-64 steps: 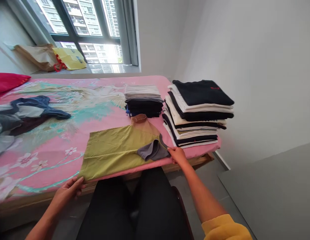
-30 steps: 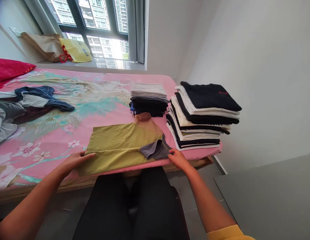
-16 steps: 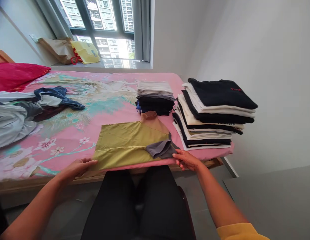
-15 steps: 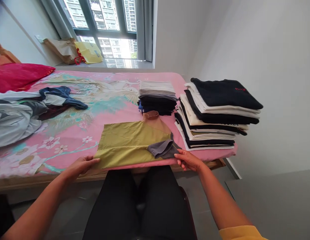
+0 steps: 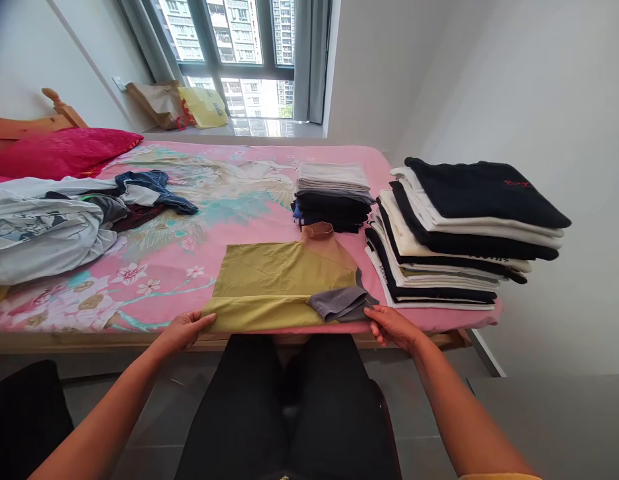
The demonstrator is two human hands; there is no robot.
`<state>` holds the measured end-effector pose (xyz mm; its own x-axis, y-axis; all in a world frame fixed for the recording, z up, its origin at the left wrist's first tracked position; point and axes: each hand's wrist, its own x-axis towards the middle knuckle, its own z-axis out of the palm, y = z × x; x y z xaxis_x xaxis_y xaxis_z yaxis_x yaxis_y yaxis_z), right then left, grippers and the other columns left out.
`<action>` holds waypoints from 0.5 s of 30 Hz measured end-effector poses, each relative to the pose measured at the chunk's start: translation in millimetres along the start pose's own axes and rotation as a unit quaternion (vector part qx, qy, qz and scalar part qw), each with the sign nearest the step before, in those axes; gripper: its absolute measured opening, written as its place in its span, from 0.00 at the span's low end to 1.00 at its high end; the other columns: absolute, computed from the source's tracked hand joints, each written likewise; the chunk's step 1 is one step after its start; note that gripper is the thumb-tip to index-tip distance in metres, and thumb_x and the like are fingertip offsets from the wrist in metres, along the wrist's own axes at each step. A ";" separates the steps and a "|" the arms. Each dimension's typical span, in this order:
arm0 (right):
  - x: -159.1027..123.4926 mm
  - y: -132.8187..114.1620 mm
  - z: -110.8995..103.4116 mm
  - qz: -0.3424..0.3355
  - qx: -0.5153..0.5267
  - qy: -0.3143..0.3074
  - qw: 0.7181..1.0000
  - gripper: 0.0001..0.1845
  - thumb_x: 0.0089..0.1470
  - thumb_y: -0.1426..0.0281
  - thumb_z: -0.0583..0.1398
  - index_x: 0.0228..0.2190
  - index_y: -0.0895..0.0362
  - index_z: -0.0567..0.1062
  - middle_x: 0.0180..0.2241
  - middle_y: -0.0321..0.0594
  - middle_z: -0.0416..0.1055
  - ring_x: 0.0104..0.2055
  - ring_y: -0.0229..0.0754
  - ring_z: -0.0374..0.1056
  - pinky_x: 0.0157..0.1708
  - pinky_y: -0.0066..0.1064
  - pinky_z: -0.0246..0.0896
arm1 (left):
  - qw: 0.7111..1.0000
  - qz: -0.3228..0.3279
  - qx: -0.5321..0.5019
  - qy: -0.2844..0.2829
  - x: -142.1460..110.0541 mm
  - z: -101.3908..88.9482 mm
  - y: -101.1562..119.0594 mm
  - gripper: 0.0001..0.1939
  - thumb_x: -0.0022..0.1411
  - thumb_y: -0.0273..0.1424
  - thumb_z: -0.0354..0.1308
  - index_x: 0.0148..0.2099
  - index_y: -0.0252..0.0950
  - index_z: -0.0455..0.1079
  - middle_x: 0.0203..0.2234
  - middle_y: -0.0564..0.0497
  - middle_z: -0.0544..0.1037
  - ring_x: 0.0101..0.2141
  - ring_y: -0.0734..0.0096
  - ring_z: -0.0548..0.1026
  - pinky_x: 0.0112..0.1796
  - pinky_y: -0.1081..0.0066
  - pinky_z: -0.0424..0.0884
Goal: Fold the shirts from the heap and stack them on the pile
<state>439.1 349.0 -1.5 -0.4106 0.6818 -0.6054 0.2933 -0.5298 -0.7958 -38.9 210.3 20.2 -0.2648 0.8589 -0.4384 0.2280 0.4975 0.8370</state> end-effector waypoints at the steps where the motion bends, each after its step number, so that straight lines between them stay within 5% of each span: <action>1: 1.2 1.7 -0.1 0.001 -0.006 0.012 1.000 0.20 0.50 0.53 0.59 0.27 0.53 0.57 0.14 0.27 0.64 0.11 0.32 0.58 0.09 0.20 0.52 | 1.000 -0.004 0.006 0.002 -0.6 0.5 -1.4 0.21 0.43 0.49 0.62 0.27 0.37 0.62 0.10 0.64 0.56 0.10 0.82 0.52 0.13 0.77 0.47; 15: -0.6 5.0 9.0 -0.005 -0.050 0.096 0.994 0.18 0.50 0.53 0.57 0.25 0.53 0.59 0.13 0.27 0.63 0.12 0.34 0.60 0.11 0.23 0.55 | 0.998 0.011 -0.029 0.061 5.5 8.4 -21.7 0.23 0.43 0.52 0.60 0.28 0.37 0.64 0.10 0.64 0.54 0.10 0.82 0.49 0.13 0.76 0.44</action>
<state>433.1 341.4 -5.0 -0.2441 0.7758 -0.5819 0.3776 -0.4766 -0.7939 -37.5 205.3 -3.1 -0.3724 0.8471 -0.3792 0.1823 0.4674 0.8650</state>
